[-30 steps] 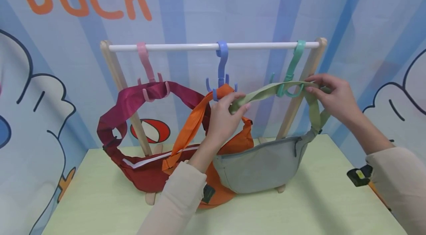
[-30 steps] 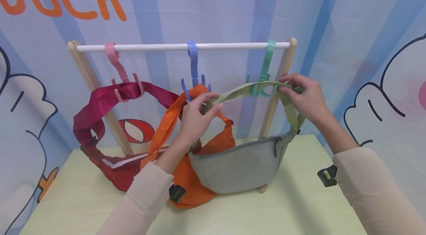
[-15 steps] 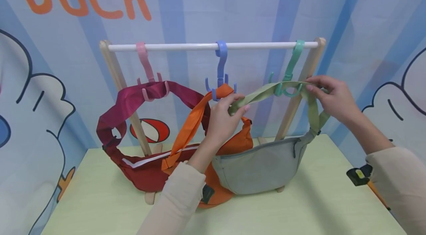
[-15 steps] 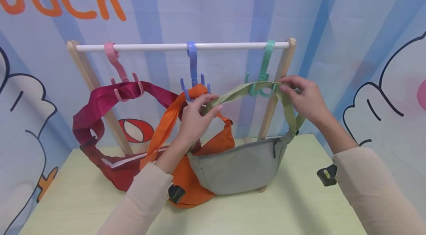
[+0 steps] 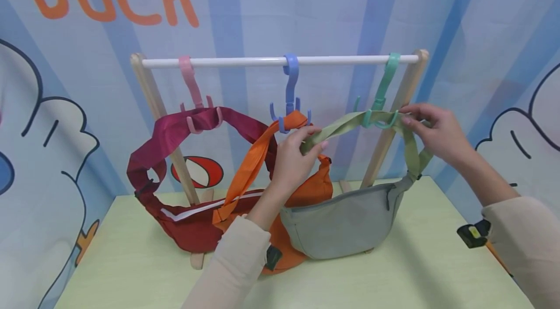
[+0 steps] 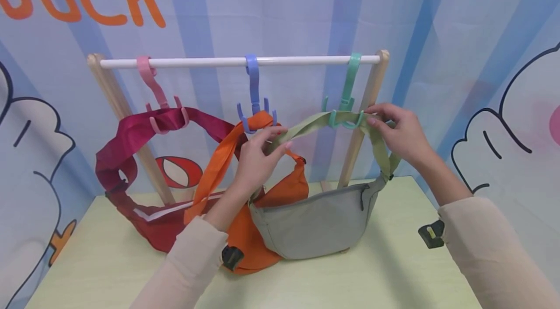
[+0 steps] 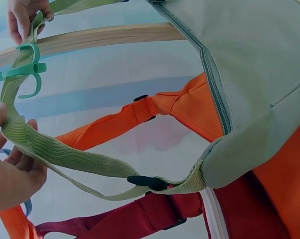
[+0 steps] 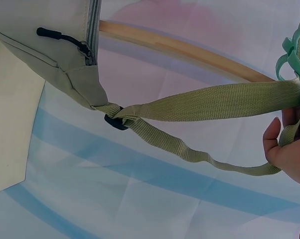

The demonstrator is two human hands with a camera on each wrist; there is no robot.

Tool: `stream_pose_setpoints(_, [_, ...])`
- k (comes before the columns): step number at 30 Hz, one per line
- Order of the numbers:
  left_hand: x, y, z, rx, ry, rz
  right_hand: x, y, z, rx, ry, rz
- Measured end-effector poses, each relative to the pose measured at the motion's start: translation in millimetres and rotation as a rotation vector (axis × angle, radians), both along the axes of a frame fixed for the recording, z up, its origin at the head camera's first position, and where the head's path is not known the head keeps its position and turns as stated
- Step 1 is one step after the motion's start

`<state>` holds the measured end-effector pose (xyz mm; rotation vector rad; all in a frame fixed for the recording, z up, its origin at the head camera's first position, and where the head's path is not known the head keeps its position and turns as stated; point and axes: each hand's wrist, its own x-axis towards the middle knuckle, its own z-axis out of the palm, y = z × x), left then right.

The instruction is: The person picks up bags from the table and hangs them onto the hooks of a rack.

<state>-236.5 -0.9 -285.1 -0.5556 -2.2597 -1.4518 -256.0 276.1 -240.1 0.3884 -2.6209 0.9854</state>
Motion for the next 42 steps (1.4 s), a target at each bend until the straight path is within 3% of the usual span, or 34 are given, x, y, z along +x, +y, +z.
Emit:
stream_pose_setpoints(9, [0.0, -1.8, -4.5, 0.004, -0.025, -0.001, 2.2, 2, -1.8, 0.032, -0.012, 0.035])
stream_pose_setpoints(17, [0.8, -2.5, -7.5, -0.001, -0.001, -0.006, 3.7, 2, -2.8, 0.028, -0.044, 0.045])
stream_pose_setpoints(23, [1.0, -2.6, -10.7, 0.009, -0.034, -0.021, 5.8, 6, -3.8, 0.026, -0.070, 0.059])
stream_pose_setpoints(42, [4.9, -6.2, -18.7, 0.025, -0.078, -0.068, 13.5, 13, -8.6, 0.031, -0.041, 0.090])
